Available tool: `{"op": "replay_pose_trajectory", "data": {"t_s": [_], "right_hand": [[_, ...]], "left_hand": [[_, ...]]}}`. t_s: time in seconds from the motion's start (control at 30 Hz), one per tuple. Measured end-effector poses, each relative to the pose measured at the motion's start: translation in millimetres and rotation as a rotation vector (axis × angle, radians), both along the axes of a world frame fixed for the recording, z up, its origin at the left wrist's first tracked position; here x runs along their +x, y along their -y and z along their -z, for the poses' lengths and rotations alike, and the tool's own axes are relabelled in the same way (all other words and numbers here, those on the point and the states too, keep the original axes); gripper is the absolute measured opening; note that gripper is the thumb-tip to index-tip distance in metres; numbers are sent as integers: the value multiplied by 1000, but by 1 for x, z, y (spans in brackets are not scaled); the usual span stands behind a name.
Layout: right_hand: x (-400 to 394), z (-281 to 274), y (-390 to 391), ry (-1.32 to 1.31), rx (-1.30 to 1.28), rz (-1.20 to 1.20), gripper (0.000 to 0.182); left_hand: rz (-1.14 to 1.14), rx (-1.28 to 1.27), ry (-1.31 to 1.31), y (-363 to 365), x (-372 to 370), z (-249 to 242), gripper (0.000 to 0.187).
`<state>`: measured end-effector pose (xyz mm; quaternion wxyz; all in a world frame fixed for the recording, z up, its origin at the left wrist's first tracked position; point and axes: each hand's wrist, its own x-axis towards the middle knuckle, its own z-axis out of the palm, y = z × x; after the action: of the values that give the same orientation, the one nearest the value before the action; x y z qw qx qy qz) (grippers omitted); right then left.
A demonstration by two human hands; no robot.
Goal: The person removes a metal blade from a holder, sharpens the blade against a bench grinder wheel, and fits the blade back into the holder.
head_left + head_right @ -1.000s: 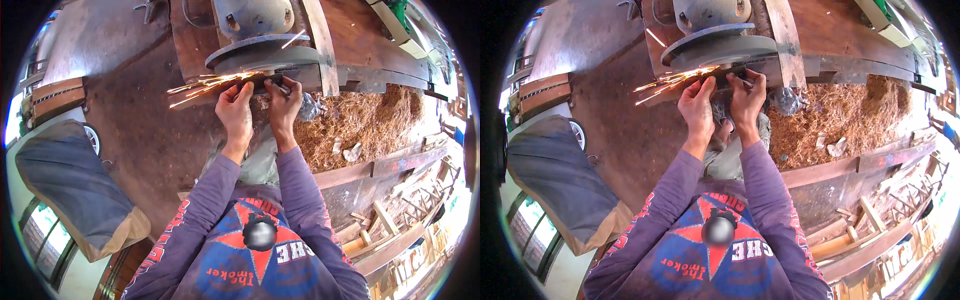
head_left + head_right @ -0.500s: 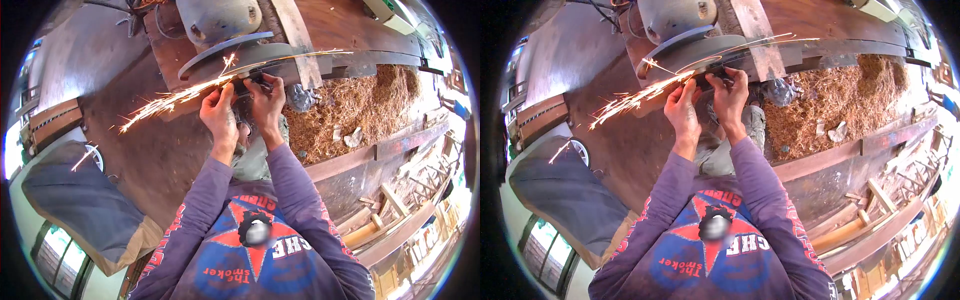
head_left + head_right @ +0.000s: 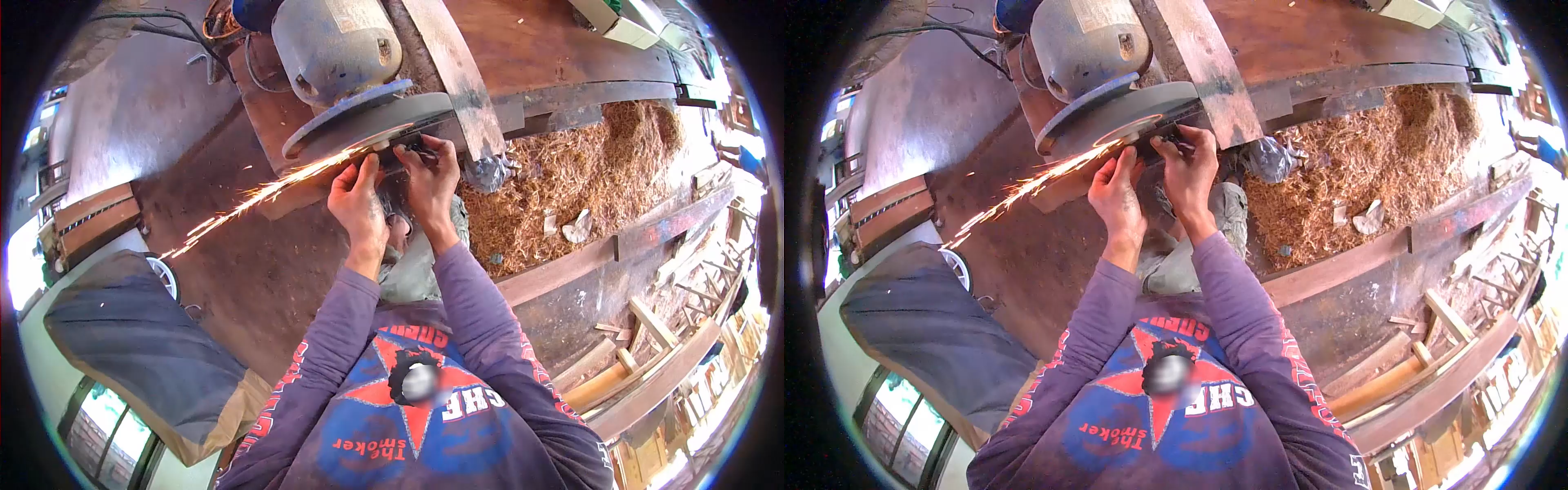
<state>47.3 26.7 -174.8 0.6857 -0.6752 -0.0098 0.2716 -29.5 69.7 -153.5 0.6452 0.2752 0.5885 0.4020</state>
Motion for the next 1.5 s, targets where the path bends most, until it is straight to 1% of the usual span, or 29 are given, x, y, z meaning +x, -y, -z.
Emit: {"op": "replay_pose_trajectory", "data": {"t_s": [0.03, 0.1, 0.13, 0.23, 0.27, 0.37, 0.43, 0.57, 0.67, 0.73, 0.83, 0.9, 0.93, 0.97, 1.07, 1.17, 1.3, 1.37, 1.43, 1.47, 1.5], "right_hand": [[2, -1, 1, -37, 9, 2, 35], [5, -4, 3, -27, -11, -7, 34], [6, -5, 3, -21, -34, -15, 32], [9, -10, 3, -70, 22, 3, 32], [9, -12, 4, -70, 25, 1, 32], [14, -18, 6, -77, -22, -13, 32], [17, -21, 7, -74, -9, 6, 38], [19, -22, 8, -51, -45, -17, 37], [16, -17, 6, -52, -10, -21, 35], [13, -12, 7, -42, 25, -19, 34], [5, -2, 4, -63, 56, -1, 35], [0, 4, 2, -24, 70, -12, 37], [-3, 6, 2, -74, 92, 0, 37], [-5, 8, 1, -71, 91, 6, 37], [-11, 21, -1, 87, -2, -9, 39], [-12, -1, -1, 44, -70, -42, 41], [-12, -7, -1, 65, -75, -40, 40], [-11, -14, -2, 26, -33, -14, 39], [-9, -19, -1, 26, -77, -26, 39], [-8, -15, -1, 66, -127, -32, 39], [-7, -13, -1, 66, -125, -27, 39]], "left_hand": [[0, 5, 3, 1, 2, 1, 23], [-21, -3, -17, 1, 5, 0, 25], [42, 2, 12, 0, 5, -3, 25], [5, -16, -3, 1, 7, 0, 26], [-9, -31, 9, 3, 9, 1, 20], [3, -23, 34, 5, 11, 3, 20], [-1, -12, 23, 6, 15, 2, 19], [0, -31, 55, 5, 14, 0, 17], [33, -31, 81, 4, 11, 0, 17], [37, -2, 62, 3, 6, 5, 21], [20, -17, 69, -1, 0, 6, 21], [32, -26, 74, -3, -7, 4, 19], [35, -15, 80, -4, -9, 4, 18], [39, -3, 88, -4, -11, 3, 17], [40, -6, 73, -6, -18, 6, 17], [69, -11, 66, -8, -22, 3, 17], [69, -12, 38, -9, -20, 0, 15], [83, 37, 29, -8, -17, -5, 14], [83, 21, 68, -7, -15, -4, 14], [75, 31, 47, -7, -16, 1, 15], [65, 40, 26, -7, -15, 0, 16]]}}
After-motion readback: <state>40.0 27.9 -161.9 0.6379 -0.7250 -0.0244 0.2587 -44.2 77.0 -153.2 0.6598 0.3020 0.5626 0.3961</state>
